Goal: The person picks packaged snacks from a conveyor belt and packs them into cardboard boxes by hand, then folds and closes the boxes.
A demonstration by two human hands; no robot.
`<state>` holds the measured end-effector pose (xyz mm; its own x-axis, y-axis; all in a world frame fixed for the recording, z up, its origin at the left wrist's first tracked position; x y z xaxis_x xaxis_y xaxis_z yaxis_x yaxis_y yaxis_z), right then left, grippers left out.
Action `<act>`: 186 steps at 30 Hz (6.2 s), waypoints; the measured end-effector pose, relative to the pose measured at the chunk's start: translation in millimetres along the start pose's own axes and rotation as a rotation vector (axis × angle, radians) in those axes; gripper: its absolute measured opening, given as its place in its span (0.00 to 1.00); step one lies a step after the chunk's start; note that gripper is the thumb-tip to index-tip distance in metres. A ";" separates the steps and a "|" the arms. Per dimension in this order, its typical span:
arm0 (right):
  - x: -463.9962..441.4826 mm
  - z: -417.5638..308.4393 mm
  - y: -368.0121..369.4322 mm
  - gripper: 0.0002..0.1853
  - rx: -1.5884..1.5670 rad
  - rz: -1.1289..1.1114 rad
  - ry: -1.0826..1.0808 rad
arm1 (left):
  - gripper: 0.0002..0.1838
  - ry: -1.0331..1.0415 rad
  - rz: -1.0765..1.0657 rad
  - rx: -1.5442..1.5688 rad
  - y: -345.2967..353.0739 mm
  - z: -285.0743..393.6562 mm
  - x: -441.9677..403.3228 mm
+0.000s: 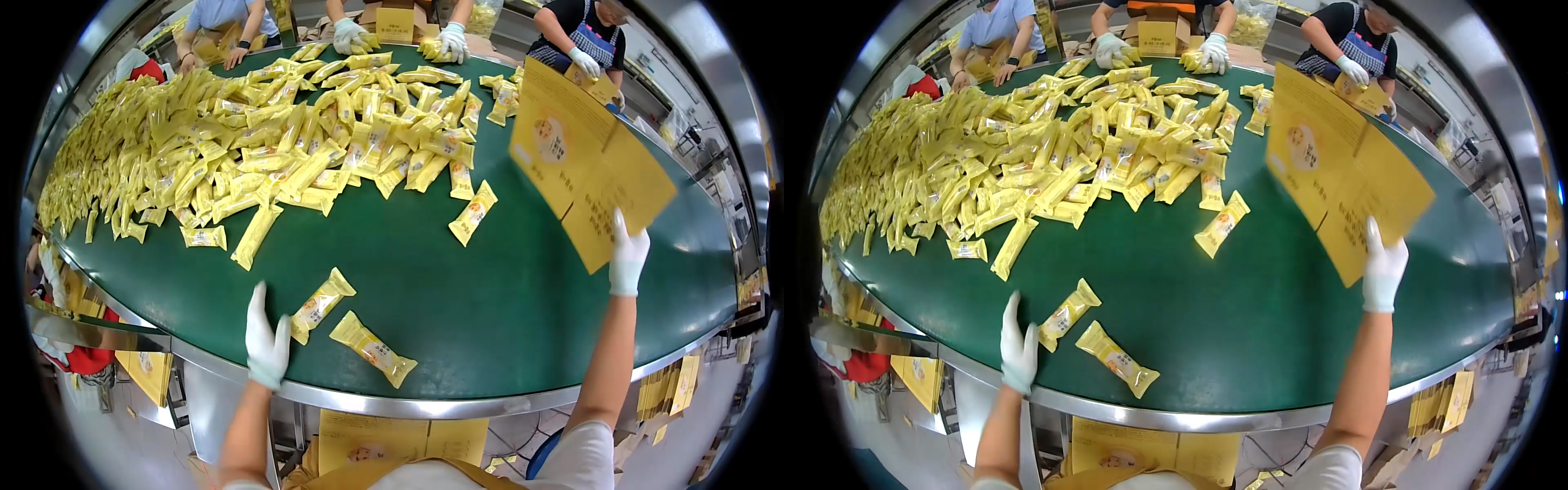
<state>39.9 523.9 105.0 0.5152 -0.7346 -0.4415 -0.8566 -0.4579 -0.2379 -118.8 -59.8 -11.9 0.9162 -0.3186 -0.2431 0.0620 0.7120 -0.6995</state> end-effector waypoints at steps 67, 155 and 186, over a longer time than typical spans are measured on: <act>351.1 -126.1 -146.3 0.22 -0.283 -0.393 0.304 | 0.74 0.423 -0.226 0.774 -84.1 138.0 153.8; 420.6 -216.5 28.7 0.49 0.692 -0.706 0.058 | 0.18 -0.068 -0.550 -0.164 76.6 43.4 231.8; 276.5 -84.6 87.8 0.54 0.555 -0.517 -0.045 | 0.52 0.335 -0.274 -0.311 41.1 145.3 41.2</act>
<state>109.5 238.2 35.2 0.8632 -0.4688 -0.1874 -0.4007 -0.4103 -0.8192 -21.1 47.3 46.9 0.7029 -0.6857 -0.1893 0.1145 0.3717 -0.9213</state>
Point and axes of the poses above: each hand's wrist, its own x-axis away from the middle knuckle, its own y-axis out of the palm, z = x × y, the point moved 5 cm from there along -x, towards the middle knuckle, and after that the axes turned 1 degree about y, right-handed, at the moved point
